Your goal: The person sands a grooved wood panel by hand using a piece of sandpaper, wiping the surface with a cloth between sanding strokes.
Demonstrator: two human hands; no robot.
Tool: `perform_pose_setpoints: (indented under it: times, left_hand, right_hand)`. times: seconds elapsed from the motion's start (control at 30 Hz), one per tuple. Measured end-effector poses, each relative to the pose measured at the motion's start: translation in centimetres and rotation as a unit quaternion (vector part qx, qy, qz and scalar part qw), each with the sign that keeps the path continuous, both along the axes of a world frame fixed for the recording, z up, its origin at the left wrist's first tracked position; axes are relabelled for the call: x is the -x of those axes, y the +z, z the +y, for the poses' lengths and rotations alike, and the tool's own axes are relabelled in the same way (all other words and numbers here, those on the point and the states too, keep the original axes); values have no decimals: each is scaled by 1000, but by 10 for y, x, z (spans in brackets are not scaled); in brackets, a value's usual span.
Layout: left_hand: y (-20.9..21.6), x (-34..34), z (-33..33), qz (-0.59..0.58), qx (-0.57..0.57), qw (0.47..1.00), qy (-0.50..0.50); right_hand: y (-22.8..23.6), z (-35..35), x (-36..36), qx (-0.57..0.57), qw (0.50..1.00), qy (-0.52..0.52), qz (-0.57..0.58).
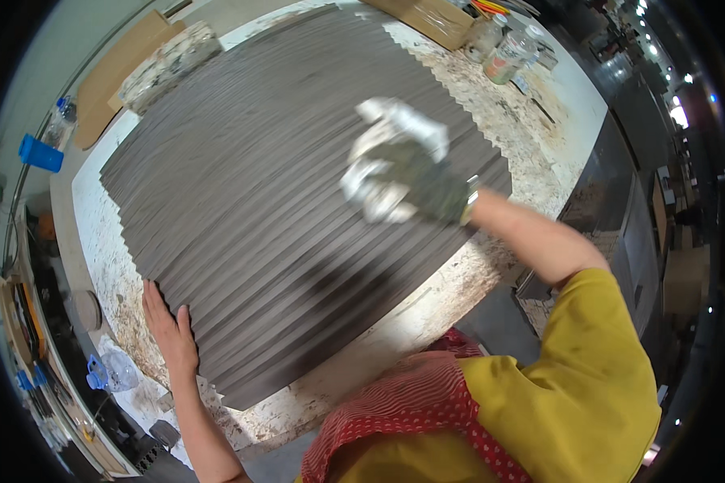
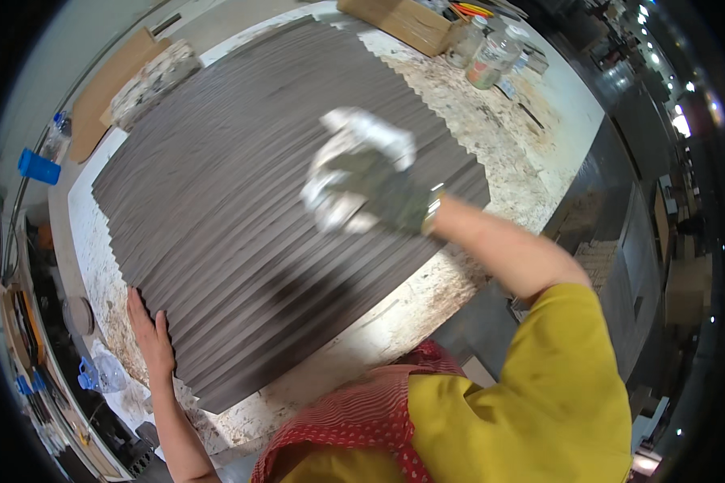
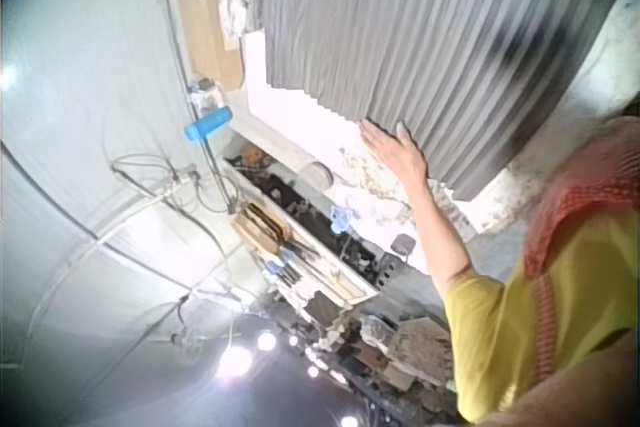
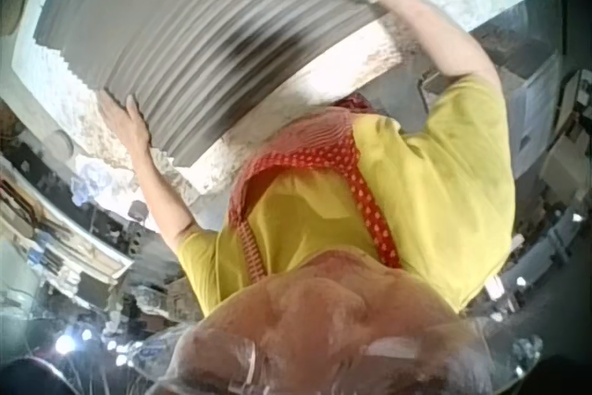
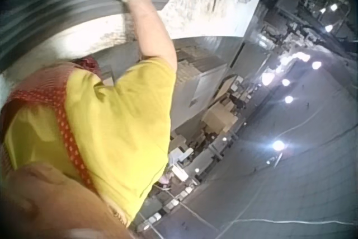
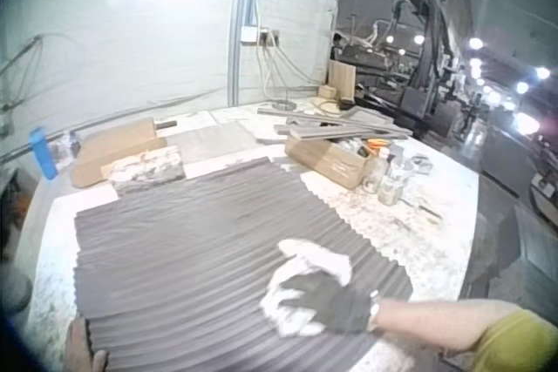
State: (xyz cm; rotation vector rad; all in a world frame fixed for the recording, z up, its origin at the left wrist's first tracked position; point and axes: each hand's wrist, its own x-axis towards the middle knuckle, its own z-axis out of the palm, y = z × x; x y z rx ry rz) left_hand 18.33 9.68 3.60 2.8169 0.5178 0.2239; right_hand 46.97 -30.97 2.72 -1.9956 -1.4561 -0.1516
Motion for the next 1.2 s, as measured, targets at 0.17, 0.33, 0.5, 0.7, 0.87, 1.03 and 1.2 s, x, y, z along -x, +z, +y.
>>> perform_pose_setpoints:
  times: [0.17,0.33,0.5,0.7,0.87,1.03,1.2]
  left_hand:
    - [2,-9,-6,-8,55,998,-6]
    - [-9,-2,3,-19,67,998,-11]
    - [-19,8,32,-153,432,854,247]
    - [-30,2,24,-136,494,828,228]
    - [-29,-7,21,-170,504,832,158]
    - [-20,-5,29,-260,690,659,149]
    - [-10,-13,32,-286,658,680,152]
  right_hand:
    - [56,-156,-91,251,925,-282,-32]
    - [102,-130,-69,53,902,-387,182]
    - [52,-87,-63,158,966,-159,-128]
    - [35,22,0,303,943,-115,-72]
    - [28,218,101,196,973,124,-19]
    - [25,308,143,84,975,203,-31]
    - [15,168,54,116,981,123,-100]
